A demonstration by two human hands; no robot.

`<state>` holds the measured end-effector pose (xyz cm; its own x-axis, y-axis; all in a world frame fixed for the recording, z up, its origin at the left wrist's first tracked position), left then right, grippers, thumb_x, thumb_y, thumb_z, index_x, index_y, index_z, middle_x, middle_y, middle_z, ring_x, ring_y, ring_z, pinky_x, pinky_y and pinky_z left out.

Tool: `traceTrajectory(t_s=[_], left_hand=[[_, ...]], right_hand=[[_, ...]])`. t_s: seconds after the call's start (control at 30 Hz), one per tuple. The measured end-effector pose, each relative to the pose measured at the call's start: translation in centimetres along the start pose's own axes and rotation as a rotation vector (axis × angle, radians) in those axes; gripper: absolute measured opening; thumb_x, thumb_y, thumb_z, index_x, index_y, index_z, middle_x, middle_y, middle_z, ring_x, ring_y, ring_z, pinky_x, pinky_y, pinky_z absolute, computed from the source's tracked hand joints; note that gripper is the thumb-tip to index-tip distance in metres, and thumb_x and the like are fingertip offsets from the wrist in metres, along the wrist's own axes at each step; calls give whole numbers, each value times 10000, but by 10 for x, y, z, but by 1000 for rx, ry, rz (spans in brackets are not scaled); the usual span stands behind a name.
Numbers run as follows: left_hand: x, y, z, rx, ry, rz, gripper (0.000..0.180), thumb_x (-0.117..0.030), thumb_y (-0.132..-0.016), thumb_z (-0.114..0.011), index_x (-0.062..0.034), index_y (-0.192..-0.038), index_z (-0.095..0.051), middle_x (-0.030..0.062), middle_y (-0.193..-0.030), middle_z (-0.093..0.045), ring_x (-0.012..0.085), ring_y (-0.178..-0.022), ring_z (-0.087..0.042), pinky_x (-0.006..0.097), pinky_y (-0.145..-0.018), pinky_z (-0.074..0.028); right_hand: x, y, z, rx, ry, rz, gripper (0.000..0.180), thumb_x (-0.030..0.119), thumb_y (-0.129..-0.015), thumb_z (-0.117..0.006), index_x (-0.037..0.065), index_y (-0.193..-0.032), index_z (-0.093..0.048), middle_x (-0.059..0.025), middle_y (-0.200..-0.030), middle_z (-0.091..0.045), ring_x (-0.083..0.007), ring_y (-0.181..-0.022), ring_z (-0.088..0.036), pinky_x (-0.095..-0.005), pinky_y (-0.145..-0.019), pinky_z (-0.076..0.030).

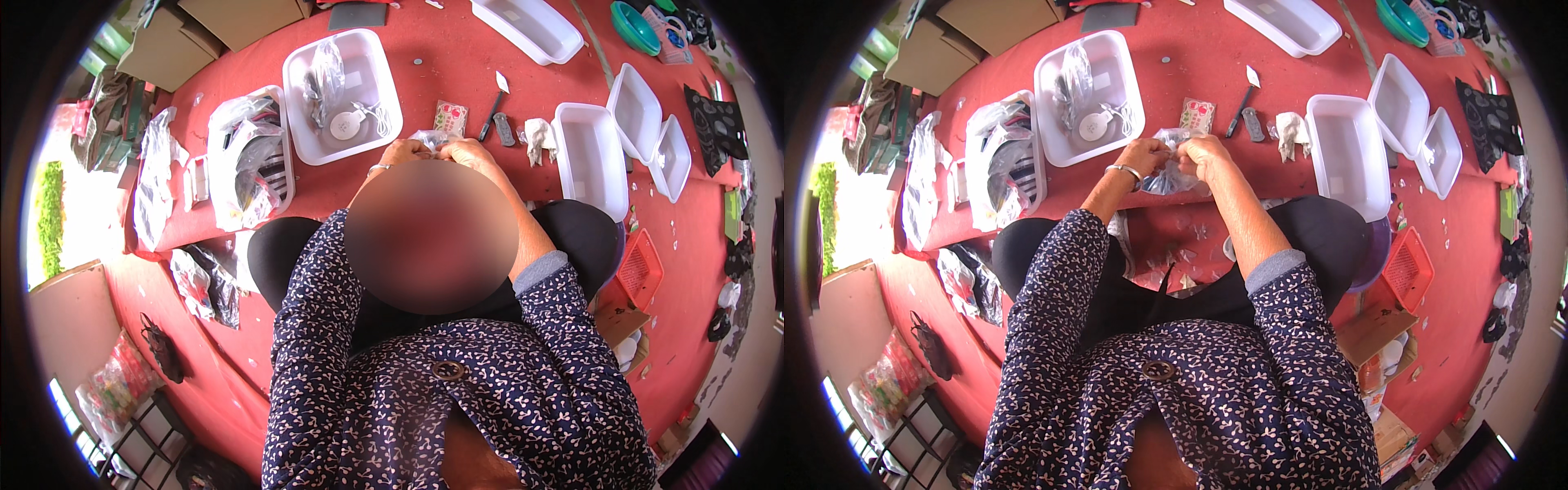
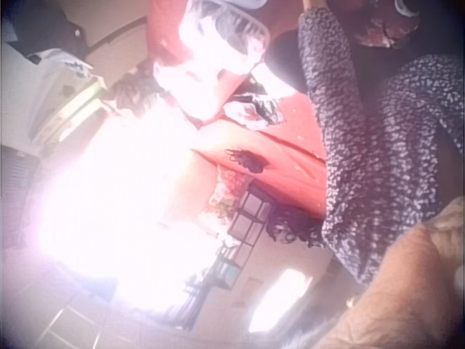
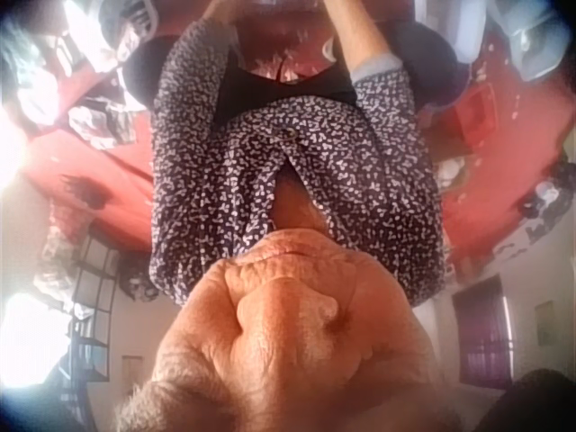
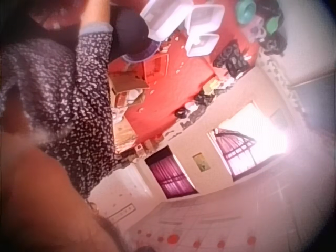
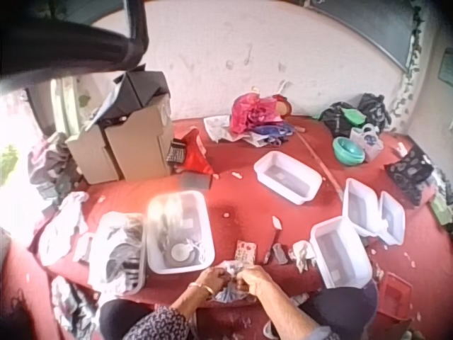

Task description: The person sits on the floor and sorts small items from plastic bags into white plastic containers. They handle various objects including cables, small electronics, and miscellaneous parts, placing them into different containers or back into bags.

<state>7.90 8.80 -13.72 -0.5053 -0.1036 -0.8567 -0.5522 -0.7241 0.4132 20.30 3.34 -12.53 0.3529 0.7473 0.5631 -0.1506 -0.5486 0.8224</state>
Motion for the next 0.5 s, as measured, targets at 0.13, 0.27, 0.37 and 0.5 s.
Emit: traceTrajectory(t_s=[0.13,0.27,0.37,0.5], left_hand=[[14,-3,5,-77,6,40,139,-136,-746,-592,-3,-774,-616,49,-617,-590,103,-516,-545,226,-471,-453],[20,-8,14,-173,-69,94,127,-115,-710,-606,9,-729,-626,60,-585,-593,113,-481,-556,232,-455,-455],[31,-10,24,-256,-60,155,106,-88,-686,-590,10,-680,-630,67,-558,-592,112,-453,-552,237,-437,-451],[22,-4,28,-281,-86,166,109,-96,-678,-580,-4,-696,-635,84,-582,-605,138,-480,-572,257,-461,-460]], right_hand=[[3,6,-4,-45,87,52,182,-56,-605,-560,24,-768,-567,-43,-621,-532,-121,-475,-485,-284,-431,-459],[6,8,1,-54,116,171,163,-66,-581,-558,40,-704,-550,-37,-605,-520,-143,-470,-477,-298,-396,-398],[3,4,1,-60,90,232,152,-60,-566,-566,49,-669,-536,-39,-593,-513,-163,-466,-475,-311,-382,-369],[3,-1,5,-111,185,305,130,-28,-560,-590,46,-649,-532,-49,-574,-518,-176,-453,-480,-320,-379,-371]])
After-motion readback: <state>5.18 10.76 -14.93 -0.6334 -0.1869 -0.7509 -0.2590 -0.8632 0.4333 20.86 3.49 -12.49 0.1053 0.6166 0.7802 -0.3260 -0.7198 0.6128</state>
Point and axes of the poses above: each hand's wrist, its own y-axis away from the middle knuckle, its own z-axis out of the back of the hand, x = y × z, the point moved 5 cm from there along -y, towards the middle knuckle
